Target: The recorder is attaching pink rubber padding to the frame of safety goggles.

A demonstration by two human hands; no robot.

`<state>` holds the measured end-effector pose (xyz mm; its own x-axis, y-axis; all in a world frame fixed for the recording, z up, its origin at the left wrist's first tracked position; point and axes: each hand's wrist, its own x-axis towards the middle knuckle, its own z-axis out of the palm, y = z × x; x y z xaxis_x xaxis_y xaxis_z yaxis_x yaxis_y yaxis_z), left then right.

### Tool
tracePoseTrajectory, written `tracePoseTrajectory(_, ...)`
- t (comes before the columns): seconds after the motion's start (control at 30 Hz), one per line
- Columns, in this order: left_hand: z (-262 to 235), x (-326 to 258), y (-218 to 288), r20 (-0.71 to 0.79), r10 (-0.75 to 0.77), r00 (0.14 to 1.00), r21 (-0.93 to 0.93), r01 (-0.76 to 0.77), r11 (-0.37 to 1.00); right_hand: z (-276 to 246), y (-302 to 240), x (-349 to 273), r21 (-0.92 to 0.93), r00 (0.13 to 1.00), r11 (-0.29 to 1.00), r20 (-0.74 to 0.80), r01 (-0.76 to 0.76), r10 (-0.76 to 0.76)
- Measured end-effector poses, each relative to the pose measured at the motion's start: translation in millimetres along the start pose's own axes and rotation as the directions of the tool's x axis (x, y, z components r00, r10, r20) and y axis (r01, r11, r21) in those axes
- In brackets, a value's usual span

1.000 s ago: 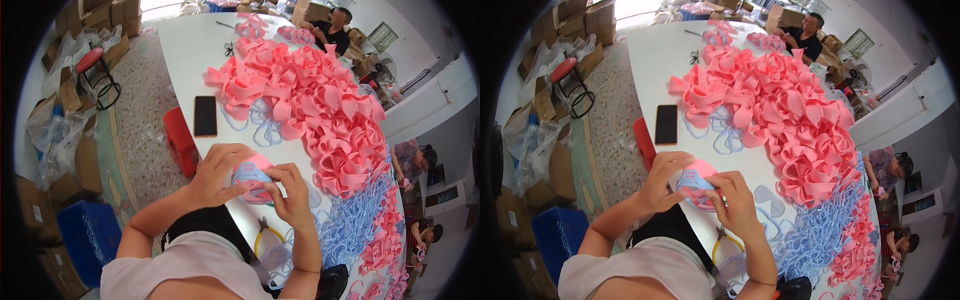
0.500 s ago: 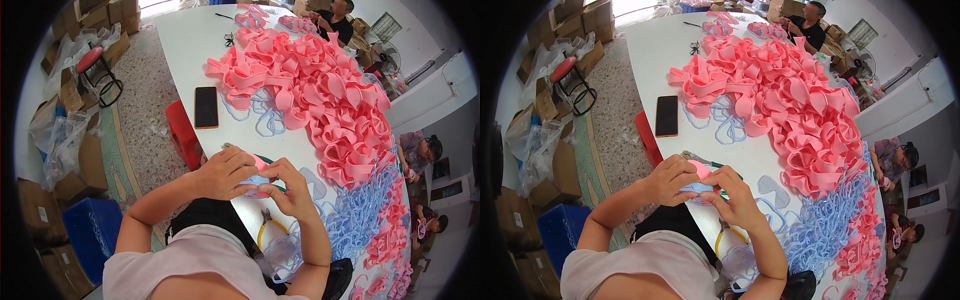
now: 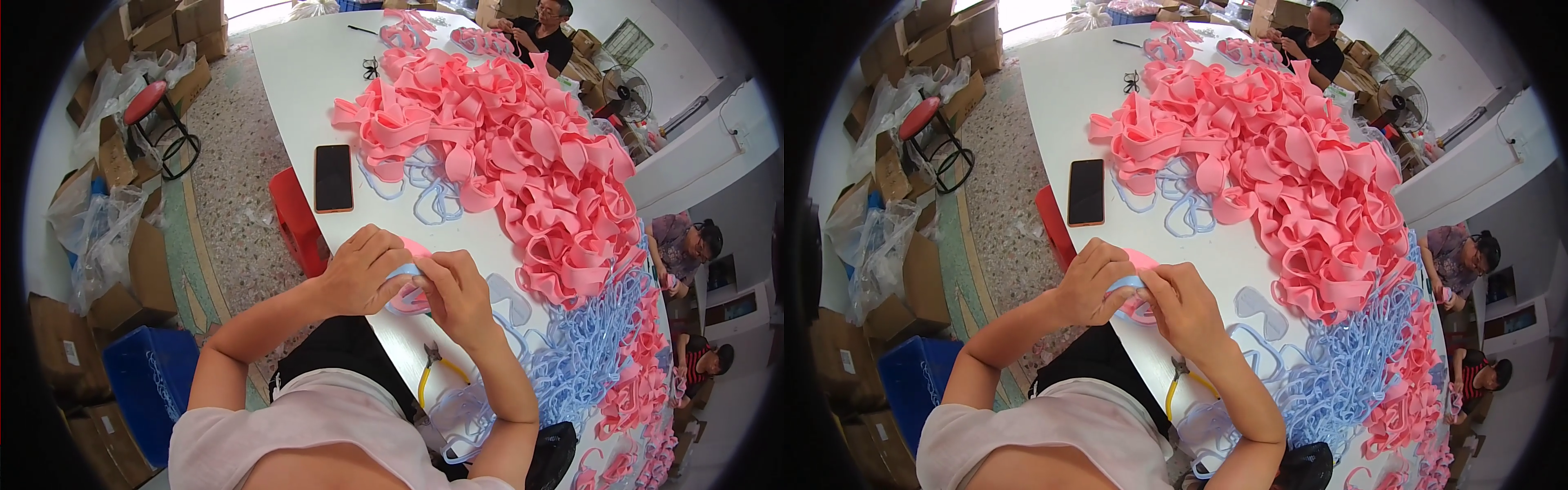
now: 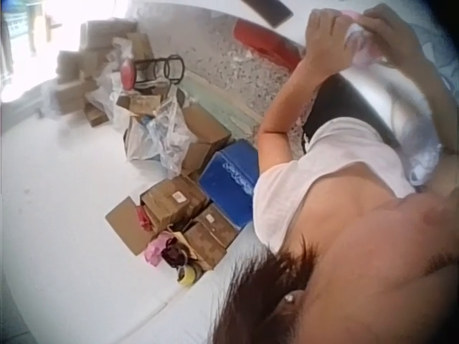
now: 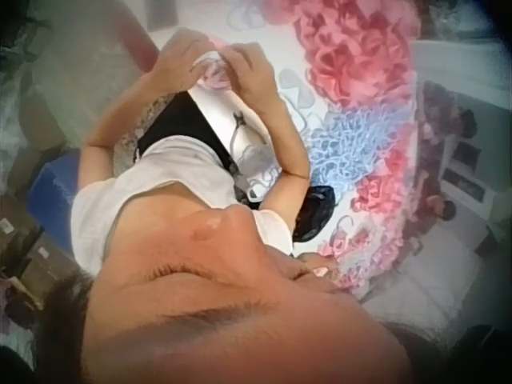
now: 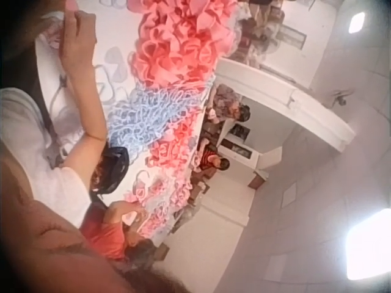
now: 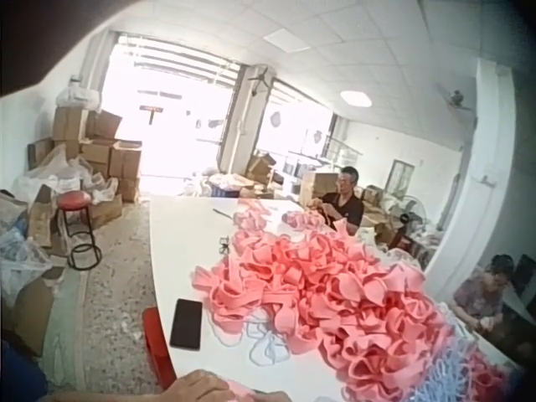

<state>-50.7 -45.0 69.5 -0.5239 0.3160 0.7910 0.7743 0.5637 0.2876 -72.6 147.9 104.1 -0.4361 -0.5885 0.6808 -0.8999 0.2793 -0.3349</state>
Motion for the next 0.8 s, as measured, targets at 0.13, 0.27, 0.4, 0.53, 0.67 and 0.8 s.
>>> tracePoseTrajectory(0.13,2.2,5.0,4.4,-0.037,-0.086,0.996,0.037,0.088,0.995,5.6,1.6,3.3,-0.087,0.998,0.996,-0.057,-0.016,0.011)
tracePoseTrajectory(0.27,10.6,1.1,-2.4,-0.069,-0.055,0.996,-0.002,0.055,0.998,13.1,5.8,-2.5,0.033,0.993,0.996,-0.075,-0.087,0.089)
tracePoseTrajectory(0.4,11.2,5.3,-12.5,-0.05,-0.09,0.995,-0.062,0.087,0.994,11.5,14.7,-0.9,0.04,0.991,0.992,-0.053,-0.12,0.122)
tracePoseTrajectory(0.53,-7.7,13.2,-4.9,-0.25,-0.311,0.917,-0.242,0.252,0.937,-1.5,11.6,6.6,0.088,0.954,0.963,-0.14,-0.253,0.264)
tracePoseTrajectory(0.67,-4.2,-2.8,10.8,-0.149,-0.501,0.852,-0.366,0.423,0.829,0.7,3.6,2.2,0.073,0.901,0.945,-0.286,-0.319,0.326)
tracePoseTrajectory(0.8,9.2,-1.2,19.7,-0.252,-0.503,0.827,-0.319,0.419,0.85,15.1,-4.2,-10.0,0.168,0.849,0.897,-0.291,-0.408,0.44)
